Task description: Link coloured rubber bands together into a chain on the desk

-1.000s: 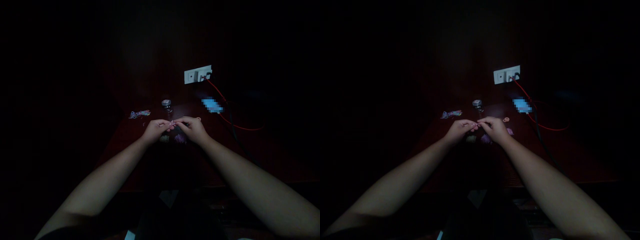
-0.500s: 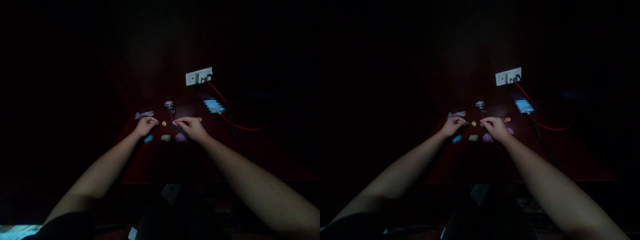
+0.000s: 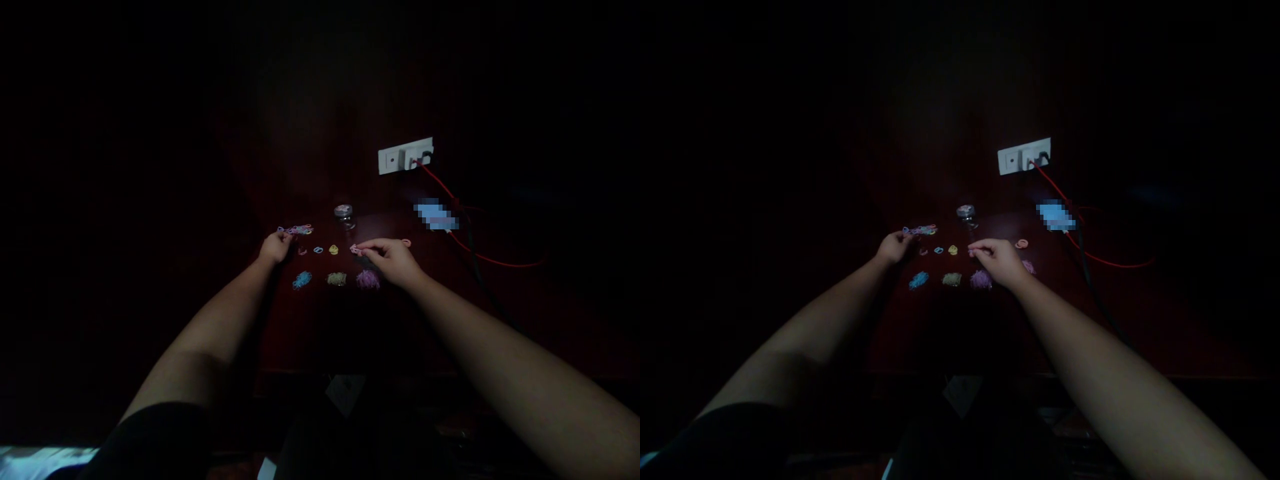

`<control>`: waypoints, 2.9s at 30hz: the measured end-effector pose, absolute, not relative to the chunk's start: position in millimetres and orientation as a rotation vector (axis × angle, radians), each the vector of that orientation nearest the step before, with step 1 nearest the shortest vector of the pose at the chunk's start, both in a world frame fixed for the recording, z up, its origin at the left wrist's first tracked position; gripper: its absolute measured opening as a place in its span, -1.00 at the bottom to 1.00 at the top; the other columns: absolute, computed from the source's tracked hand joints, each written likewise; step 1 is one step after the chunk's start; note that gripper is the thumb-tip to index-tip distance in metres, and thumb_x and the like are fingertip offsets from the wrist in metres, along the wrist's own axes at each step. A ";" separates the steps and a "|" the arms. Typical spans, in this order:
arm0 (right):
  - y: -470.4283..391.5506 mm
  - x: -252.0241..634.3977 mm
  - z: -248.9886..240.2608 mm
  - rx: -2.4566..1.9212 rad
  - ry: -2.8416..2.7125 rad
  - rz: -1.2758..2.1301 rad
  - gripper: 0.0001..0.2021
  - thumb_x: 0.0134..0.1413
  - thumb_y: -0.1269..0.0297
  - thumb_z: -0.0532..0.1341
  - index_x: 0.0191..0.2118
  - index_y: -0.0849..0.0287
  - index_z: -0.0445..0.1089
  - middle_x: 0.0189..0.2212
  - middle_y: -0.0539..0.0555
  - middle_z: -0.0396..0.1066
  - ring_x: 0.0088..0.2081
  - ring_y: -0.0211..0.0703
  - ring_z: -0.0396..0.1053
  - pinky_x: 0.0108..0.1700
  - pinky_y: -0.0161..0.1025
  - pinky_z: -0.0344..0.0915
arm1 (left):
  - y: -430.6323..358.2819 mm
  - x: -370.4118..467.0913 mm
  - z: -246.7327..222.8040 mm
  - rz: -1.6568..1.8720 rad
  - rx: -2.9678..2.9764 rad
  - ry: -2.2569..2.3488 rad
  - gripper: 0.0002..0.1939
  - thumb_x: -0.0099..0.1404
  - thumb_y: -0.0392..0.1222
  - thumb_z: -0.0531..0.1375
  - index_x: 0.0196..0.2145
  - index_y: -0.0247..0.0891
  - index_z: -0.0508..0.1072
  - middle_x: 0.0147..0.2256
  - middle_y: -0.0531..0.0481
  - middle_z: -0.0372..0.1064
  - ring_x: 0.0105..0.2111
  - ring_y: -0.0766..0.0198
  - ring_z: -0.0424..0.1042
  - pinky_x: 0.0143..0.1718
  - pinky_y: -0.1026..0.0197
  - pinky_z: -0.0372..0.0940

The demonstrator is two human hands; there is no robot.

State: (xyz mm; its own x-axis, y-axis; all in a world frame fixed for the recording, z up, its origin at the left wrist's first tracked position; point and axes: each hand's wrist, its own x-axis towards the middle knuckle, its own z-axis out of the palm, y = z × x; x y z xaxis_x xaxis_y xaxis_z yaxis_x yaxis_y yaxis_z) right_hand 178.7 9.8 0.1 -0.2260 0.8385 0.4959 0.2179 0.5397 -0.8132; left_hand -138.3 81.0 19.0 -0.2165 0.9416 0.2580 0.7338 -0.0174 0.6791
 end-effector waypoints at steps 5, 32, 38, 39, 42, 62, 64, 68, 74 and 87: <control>10.6 179.0 -0.5 -0.931 -1.790 0.703 -0.79 0.07 0.33 0.22 -0.19 0.26 0.54 -0.27 0.17 0.56 -0.23 -0.10 0.50 -0.13 -0.12 0.42 | 60.8 -109.1 31.9 1.326 1.718 1.744 -0.76 0.29 -0.11 0.11 -0.24 -0.35 0.42 -0.39 -0.03 0.45 -0.39 0.32 0.36 -0.28 0.26 0.27; 10.3 191.4 -0.8 -0.962 -1.919 0.445 -0.88 0.09 0.31 0.19 -0.35 0.23 0.43 -0.48 0.01 0.41 -0.47 -0.28 0.28 -0.38 -0.34 0.22 | 9.5 12.8 -4.4 1.255 2.176 1.210 -0.86 0.20 -0.16 0.18 -0.33 -0.24 0.51 -0.39 -0.01 0.49 -0.40 0.26 0.43 -0.32 0.26 0.33; 8.9 192.7 2.3 -0.960 -1.932 0.386 -0.89 0.12 0.34 0.16 -0.37 0.22 0.40 -0.45 0.02 0.41 -0.42 -0.26 0.31 -0.34 -0.33 0.22 | 6.8 8.6 3.4 1.332 2.286 1.268 -0.84 0.23 -0.17 0.15 -0.31 -0.21 0.52 -0.35 -0.03 0.48 -0.39 0.25 0.41 -0.28 0.23 0.30; 9.4 193.1 2.3 -0.954 -1.931 0.378 -0.89 0.12 0.34 0.15 -0.37 0.22 0.39 -0.45 0.03 0.41 -0.42 -0.26 0.32 -0.34 -0.33 0.22 | 7.1 8.4 3.2 1.334 2.291 1.267 -0.84 0.24 -0.17 0.14 -0.31 -0.21 0.51 -0.34 -0.03 0.47 -0.37 0.24 0.41 -0.28 0.23 0.30; 10.3 193.7 1.6 -0.954 -1.931 0.370 -0.88 0.13 0.33 0.14 -0.36 0.22 0.38 -0.44 0.03 0.40 -0.42 -0.26 0.32 -0.37 -0.33 0.20 | 7.9 8.6 1.9 1.324 2.298 1.263 -0.83 0.26 -0.17 0.13 -0.30 -0.22 0.50 -0.33 -0.04 0.47 -0.35 0.24 0.40 -0.28 0.24 0.29; 5.7 190.4 2.4 -0.774 -1.981 0.423 -0.90 0.11 0.31 0.21 -0.28 0.19 0.44 -0.44 0.02 0.33 -0.41 -0.24 0.28 -0.33 -0.28 0.23 | 7.0 10.5 0.1 1.185 2.355 1.189 -0.84 0.30 -0.18 0.10 -0.38 -0.25 0.41 -0.47 0.03 0.37 -0.45 0.31 0.32 -0.38 0.27 0.20; 5.8 191.6 3.1 -0.797 -1.995 0.377 -0.89 0.14 0.32 0.18 -0.35 0.19 0.44 -0.47 0.02 0.32 -0.40 -0.24 0.28 -0.33 -0.28 0.20 | 6.9 10.2 0.0 1.187 2.363 1.180 -0.83 0.31 -0.16 0.09 -0.38 -0.25 0.41 -0.46 0.03 0.38 -0.45 0.31 0.32 -0.39 0.27 0.20; 6.4 192.5 2.0 -0.838 -1.995 0.358 -0.89 0.15 0.32 0.17 -0.35 0.20 0.40 -0.45 0.02 0.35 -0.39 -0.23 0.29 -0.30 -0.27 0.21 | 5.6 9.5 2.6 1.186 2.388 1.187 -0.82 0.30 -0.17 0.09 -0.41 -0.26 0.40 -0.48 0.04 0.36 -0.46 0.32 0.29 -0.41 0.28 0.17; 7.0 191.3 0.9 -0.869 -2.005 0.378 -0.89 0.17 0.31 0.15 -0.34 0.21 0.37 -0.40 0.05 0.40 -0.36 -0.21 0.33 -0.27 -0.27 0.22 | 5.2 9.5 4.0 1.188 2.329 1.189 -0.84 0.29 -0.20 0.11 -0.40 -0.28 0.41 -0.48 0.05 0.36 -0.47 0.34 0.29 -0.44 0.29 0.16; 5.7 191.3 5.3 -0.878 -1.985 0.369 -0.87 0.17 0.30 0.14 -0.35 0.21 0.37 -0.40 0.06 0.42 -0.35 -0.19 0.37 -0.27 -0.26 0.25 | 5.8 7.5 2.4 1.220 2.323 1.167 -0.83 0.29 -0.20 0.10 -0.42 -0.30 0.39 -0.49 0.05 0.34 -0.47 0.35 0.28 -0.44 0.30 0.16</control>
State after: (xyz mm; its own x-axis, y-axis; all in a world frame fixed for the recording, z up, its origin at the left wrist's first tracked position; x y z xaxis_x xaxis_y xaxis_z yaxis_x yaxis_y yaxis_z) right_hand 191.3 5.7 5.3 -0.3368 0.7071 0.6218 0.4366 0.7024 -0.5622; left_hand 7.5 5.8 2.4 0.3214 0.7590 0.5663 0.5322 -0.6394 0.5549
